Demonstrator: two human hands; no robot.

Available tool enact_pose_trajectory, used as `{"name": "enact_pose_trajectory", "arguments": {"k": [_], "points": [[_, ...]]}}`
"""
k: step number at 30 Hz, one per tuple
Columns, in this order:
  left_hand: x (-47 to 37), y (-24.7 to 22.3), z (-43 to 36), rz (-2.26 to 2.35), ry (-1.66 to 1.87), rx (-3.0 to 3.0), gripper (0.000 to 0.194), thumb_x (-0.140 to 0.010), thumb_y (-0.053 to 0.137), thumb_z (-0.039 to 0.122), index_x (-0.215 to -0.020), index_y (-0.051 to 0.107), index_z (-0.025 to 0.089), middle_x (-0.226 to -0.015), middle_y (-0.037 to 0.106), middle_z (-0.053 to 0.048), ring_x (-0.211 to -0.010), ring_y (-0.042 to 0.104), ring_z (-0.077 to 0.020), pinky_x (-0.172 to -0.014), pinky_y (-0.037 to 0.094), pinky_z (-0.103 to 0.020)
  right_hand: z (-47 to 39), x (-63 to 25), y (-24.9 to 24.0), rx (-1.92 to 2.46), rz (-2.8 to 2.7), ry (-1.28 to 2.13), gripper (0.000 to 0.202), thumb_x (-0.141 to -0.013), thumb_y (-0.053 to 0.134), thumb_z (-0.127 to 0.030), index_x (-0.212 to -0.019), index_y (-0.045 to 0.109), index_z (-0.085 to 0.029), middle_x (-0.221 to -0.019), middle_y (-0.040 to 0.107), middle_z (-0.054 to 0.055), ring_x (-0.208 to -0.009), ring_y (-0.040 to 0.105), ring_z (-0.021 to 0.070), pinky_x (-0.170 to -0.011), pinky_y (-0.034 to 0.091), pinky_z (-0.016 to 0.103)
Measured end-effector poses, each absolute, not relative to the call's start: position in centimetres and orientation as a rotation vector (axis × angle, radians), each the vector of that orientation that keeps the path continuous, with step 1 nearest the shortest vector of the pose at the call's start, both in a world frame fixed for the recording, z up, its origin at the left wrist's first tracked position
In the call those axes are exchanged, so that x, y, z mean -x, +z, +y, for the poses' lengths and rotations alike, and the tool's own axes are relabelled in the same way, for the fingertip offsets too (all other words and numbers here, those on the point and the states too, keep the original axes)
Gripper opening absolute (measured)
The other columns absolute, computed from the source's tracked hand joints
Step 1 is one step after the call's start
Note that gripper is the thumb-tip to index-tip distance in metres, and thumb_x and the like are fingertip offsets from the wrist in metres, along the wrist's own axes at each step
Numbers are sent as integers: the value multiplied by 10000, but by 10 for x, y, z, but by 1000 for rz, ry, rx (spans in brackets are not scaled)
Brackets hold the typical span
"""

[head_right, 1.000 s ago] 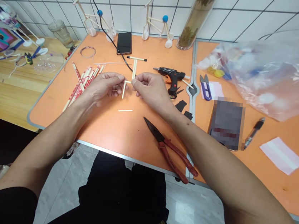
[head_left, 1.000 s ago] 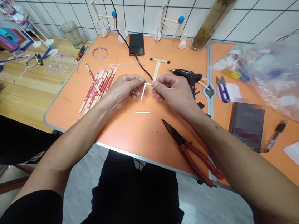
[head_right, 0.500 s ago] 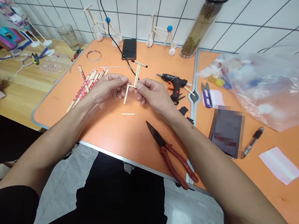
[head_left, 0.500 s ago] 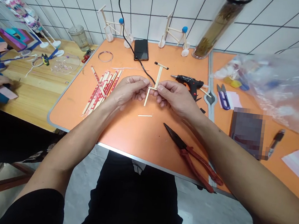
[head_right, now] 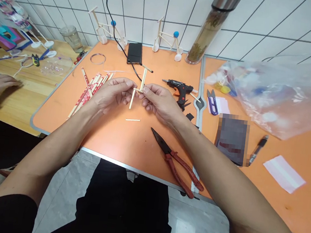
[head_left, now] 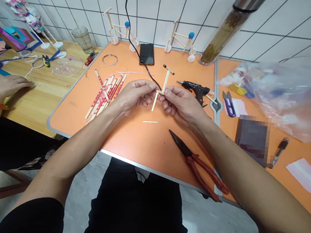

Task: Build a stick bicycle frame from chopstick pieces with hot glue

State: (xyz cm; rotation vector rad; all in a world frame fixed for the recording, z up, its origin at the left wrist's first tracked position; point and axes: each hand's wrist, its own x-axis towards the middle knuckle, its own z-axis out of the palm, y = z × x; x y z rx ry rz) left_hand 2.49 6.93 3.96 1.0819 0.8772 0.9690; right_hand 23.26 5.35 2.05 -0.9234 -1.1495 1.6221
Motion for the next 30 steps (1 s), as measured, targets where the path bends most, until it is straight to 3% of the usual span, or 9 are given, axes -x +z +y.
{"name": "enact_pose_trajectory", "arguments": {"k": [4, 7, 12, 17, 21, 23, 27, 30], "points": [[-24, 39, 71, 857, 1003, -1072, 223, -923, 900, 378, -919, 800, 178, -818, 788, -12, -577, 643, -67, -519, 457, -176, 54, -235, 22, 929, -1158, 1600, 642, -655, 1072, -689, -846, 700, -200, -798, 708, -20, -603, 578, 65, -505, 456, 176], [-24, 39, 70, 910, 1006, -1079, 234, -895, 915, 385, -919, 803, 181, -826, 782, -10, -599, 647, -69, -550, 475, -177, 52, -237, 27, 977, -1273, 1498, 576, -769, 1012, -688, -799, 712, -198, -722, 682, -19, -594, 572, 71, -529, 460, 183], [-25, 38, 70, 971, 1008, -1166, 348, -786, 1004, 457, -906, 810, 194, -874, 801, -14, -677, 664, -87, -625, 501, -194, 46, -236, 37, 1093, -1436, 1338, 402, -981, 898, -479, -760, 727, -191, -683, 686, -4, -587, 571, 82, -570, 484, 205], [-27, 28, 71, 958, 1018, -1203, 389, -731, 1046, 489, -837, 794, 213, -835, 783, -2, -744, 694, -119, -677, 526, -219, 39, -225, 41, 1179, -1419, 1291, 201, -962, 895, -252, -833, 755, -183, -748, 728, 0, -565, 587, 80, -528, 482, 210], [-31, 23, 71, 915, 1029, -1162, 448, -687, 1081, 496, -727, 748, 200, -751, 751, 1, -719, 695, -129, -738, 575, -252, 35, -217, 42, 1204, -1398, 1240, 153, -964, 838, -152, -852, 739, -182, -712, 700, -18, -539, 570, 75, -510, 464, 211], [-31, 23, 71, 914, 1026, -1120, 437, -677, 1088, 480, -735, 761, 197, -758, 758, 2, -737, 709, -133, -779, 599, -259, 35, -216, 42, 1199, -1404, 1223, 164, -963, 856, -185, -856, 731, -187, -713, 692, -21, -542, 573, 80, -513, 463, 220], [-28, 31, 73, 932, 1061, -1027, 333, -756, 1052, 392, -806, 789, 194, -819, 784, 10, -768, 724, -108, -807, 603, -227, 33, -218, 42, 1150, -1410, 1194, 323, -939, 936, -471, -964, 733, -222, -784, 710, -14, -594, 609, 106, -545, 486, 242], [-22, 40, 76, 912, 1110, -969, 269, -833, 1006, 349, -853, 781, 202, -864, 791, 6, -813, 750, -110, -833, 616, -229, 32, -220, 43, 1108, -1399, 1097, 414, -962, 885, -614, -1025, 729, -236, -868, 726, 0, -676, 631, 119, -599, 497, 248]]}}
